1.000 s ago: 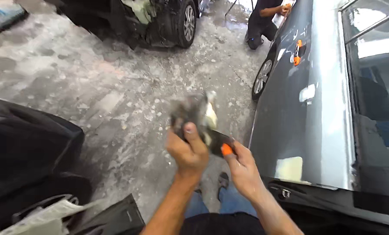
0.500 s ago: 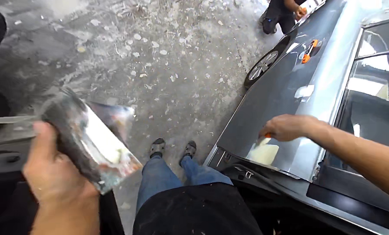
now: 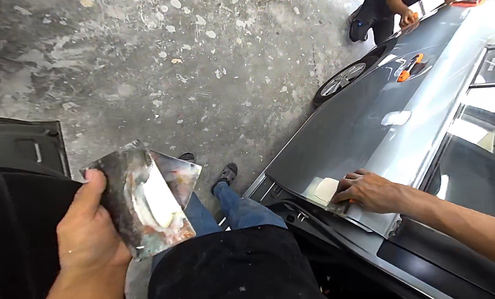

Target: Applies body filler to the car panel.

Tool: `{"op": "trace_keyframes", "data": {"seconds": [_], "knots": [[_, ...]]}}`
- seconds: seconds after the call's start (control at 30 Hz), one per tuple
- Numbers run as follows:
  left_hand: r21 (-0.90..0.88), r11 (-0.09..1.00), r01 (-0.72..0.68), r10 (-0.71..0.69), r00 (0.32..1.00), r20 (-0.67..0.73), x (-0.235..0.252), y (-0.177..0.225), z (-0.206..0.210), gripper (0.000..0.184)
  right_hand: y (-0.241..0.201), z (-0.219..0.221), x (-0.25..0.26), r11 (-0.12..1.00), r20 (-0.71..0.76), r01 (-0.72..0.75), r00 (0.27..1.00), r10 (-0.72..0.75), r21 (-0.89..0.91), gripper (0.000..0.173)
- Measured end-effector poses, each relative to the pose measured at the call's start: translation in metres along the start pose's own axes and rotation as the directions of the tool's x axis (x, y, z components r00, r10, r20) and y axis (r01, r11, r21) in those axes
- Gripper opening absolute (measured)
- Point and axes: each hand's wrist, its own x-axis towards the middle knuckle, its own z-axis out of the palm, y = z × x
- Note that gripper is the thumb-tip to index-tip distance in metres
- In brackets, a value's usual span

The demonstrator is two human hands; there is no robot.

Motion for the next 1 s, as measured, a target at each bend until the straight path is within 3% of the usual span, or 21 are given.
{"op": "trace_keyframes", "data": {"seconds": [0.07,0.17,0.33,0.47,0.57,0.67,0.8,1.0], "knots": [[0.005,0.999,-0.035,0.034,0.999,0.010,0.002,-0.001,0.009,0.037,0.004,-0.019,-0.006,1.000,0.044,0.019,0.999,-0.020,0.006,0.046],[-0.007,0.998,-0.055,0.055,0.998,0.013,0.001,-0.003,0.013,0.038,0.012,-0.045,0.029,0.999,0.080,0.022,0.997,-0.019,-0.038,0.035],[0.027,0.997,-0.073,0.072,0.997,0.012,-0.009,-0.007,0.001,0.035,0.010,-0.016,0.095,0.998,0.122,-0.022,0.992,0.030,-0.066,0.042],[0.057,0.996,-0.072,0.074,0.997,-0.032,-0.009,-0.021,-0.021,0.035,0.013,-0.003,0.063,0.997,0.040,0.052,0.998,-0.049,-0.060,0.039],[0.033,0.998,-0.063,0.064,0.998,-0.029,-0.004,-0.033,-0.027,0.036,0.017,-0.033,0.051,0.997,0.192,0.069,0.980,-0.060,-0.038,0.039],[0.016,0.998,-0.057,0.057,0.997,-0.047,-0.006,-0.034,-0.024,0.037,0.018,-0.041,0.081,0.997,0.157,0.072,0.985,-0.067,-0.030,0.042],[0.015,0.999,-0.050,0.050,0.997,-0.054,-0.007,-0.038,-0.028,0.036,0.012,-0.011,0.114,0.998,0.166,0.049,0.985,-0.044,-0.030,0.046],[0.057,0.998,0.008,-0.003,0.996,-0.088,-0.006,-0.049,-0.033,0.038,0.011,0.004,0.045,0.990,-0.019,0.127,0.992,-0.128,-0.065,0.043]]}}
